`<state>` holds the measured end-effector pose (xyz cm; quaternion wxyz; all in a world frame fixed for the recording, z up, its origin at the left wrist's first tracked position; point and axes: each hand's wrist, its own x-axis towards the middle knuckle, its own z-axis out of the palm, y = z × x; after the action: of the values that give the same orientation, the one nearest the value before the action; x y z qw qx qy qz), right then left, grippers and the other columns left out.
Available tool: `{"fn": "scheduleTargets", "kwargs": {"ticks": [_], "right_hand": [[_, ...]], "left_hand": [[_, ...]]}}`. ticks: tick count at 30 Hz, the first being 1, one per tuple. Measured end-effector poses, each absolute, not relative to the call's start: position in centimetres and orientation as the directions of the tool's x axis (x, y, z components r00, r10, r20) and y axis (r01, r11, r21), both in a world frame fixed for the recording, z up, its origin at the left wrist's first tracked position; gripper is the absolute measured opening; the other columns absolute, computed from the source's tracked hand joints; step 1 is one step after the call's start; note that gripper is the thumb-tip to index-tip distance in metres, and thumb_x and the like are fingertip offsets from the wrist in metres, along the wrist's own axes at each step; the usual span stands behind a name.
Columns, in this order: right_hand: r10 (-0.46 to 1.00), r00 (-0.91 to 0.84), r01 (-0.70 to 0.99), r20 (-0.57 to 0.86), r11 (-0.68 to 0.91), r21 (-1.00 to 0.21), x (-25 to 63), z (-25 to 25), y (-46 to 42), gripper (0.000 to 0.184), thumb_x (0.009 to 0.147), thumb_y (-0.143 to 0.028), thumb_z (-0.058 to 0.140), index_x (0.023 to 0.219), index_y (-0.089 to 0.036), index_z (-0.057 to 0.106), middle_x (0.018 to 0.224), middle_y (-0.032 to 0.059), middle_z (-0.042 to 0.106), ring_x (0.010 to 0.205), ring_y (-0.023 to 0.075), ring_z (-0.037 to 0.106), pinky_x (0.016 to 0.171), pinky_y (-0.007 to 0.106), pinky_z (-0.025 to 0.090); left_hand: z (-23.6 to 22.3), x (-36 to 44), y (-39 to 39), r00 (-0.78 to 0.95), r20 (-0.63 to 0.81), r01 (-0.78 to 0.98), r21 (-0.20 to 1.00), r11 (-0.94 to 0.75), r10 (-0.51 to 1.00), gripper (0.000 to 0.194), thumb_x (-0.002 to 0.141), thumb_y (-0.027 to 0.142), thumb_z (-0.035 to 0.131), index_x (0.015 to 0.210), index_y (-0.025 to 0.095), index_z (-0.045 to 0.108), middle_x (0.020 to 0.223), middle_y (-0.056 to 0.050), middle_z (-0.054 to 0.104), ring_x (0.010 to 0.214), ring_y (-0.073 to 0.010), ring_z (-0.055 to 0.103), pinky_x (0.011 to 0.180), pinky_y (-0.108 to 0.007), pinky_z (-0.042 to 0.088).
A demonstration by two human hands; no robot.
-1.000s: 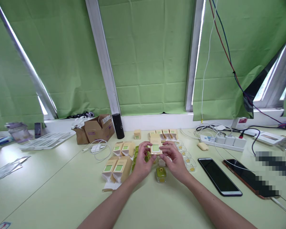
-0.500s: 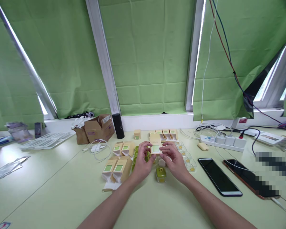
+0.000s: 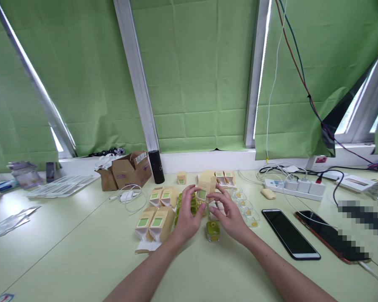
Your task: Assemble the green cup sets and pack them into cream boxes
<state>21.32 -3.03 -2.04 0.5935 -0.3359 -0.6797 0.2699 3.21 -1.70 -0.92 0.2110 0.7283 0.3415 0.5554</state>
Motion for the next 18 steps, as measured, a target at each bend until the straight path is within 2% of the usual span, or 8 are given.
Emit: {"fn": "scheduleTargets", "kwargs": {"ticks": [2,5,10,14,18], "right_hand": [[0.774,-0.081,0.157,0.628,0.633,-0.759,21.3,-2.0,-3.2,0.027,0.097,-0.04,0.068,0.123,-0.033,0.072,0.156,0.0101,0.046,0.151,0.0332,0.039,0.122,0.058,0.038],[0.757,-0.067,0.164,0.65,0.651,-0.741,21.2,-1.7,-3.6,0.028,0.097,-0.038,0.067,0.124,-0.033,0.071,0.161,0.0089,0.041,0.15,0.0322,0.042,0.123,0.056,0.037],[0.701,-0.089,0.187,0.707,0.709,-0.68,21.2,-0.9,-4.1,0.034,0.1,-0.034,0.062,0.134,-0.035,0.064,0.156,0.0074,0.05,0.15,0.0309,0.042,0.124,0.058,0.035],[0.645,-0.116,0.234,0.755,0.757,-0.611,21.1,-0.9,-4.2,0.037,0.1,-0.031,0.06,0.136,-0.037,0.064,0.148,0.006,0.061,0.147,0.0317,0.046,0.122,0.06,0.037],[0.619,-0.168,0.252,0.768,0.78,-0.573,21.0,-1.4,-4.2,0.04,0.1,-0.027,0.058,0.138,-0.037,0.064,0.147,0.0042,0.063,0.149,0.0316,0.045,0.124,0.061,0.035]], "left_hand": [[-1.0,3.2,-1.7,0.147,0.674,0.294,0.669,-0.683,0.724,0.041,0.099,0.039,0.063,0.138,0.028,0.053,0.153,-0.014,0.044,0.15,-0.0319,0.039,0.121,-0.053,0.036],[-1.0,3.1,-1.6,0.121,0.68,0.307,0.667,-0.679,0.723,0.038,0.101,0.041,0.061,0.136,0.027,0.055,0.152,-0.013,0.046,0.147,-0.0317,0.042,0.12,-0.052,0.037],[-0.7,3.1,-1.4,0.048,0.634,0.335,0.718,-0.611,0.772,0.04,0.1,0.046,0.06,0.134,0.025,0.057,0.145,-0.013,0.053,0.129,-0.0295,0.057,0.109,-0.047,0.047],[-0.1,3.2,-1.4,0.018,0.59,0.335,0.757,-0.561,0.807,0.042,0.097,0.053,0.063,0.127,0.022,0.062,0.123,-0.012,0.066,0.112,-0.0279,0.063,0.095,-0.042,0.051],[0.5,3.2,-1.3,-0.006,0.547,0.317,0.795,-0.517,0.837,0.042,0.093,0.057,0.066,0.114,0.021,0.065,0.103,-0.009,0.07,0.099,-0.027,0.066,0.087,-0.04,0.051]]}}
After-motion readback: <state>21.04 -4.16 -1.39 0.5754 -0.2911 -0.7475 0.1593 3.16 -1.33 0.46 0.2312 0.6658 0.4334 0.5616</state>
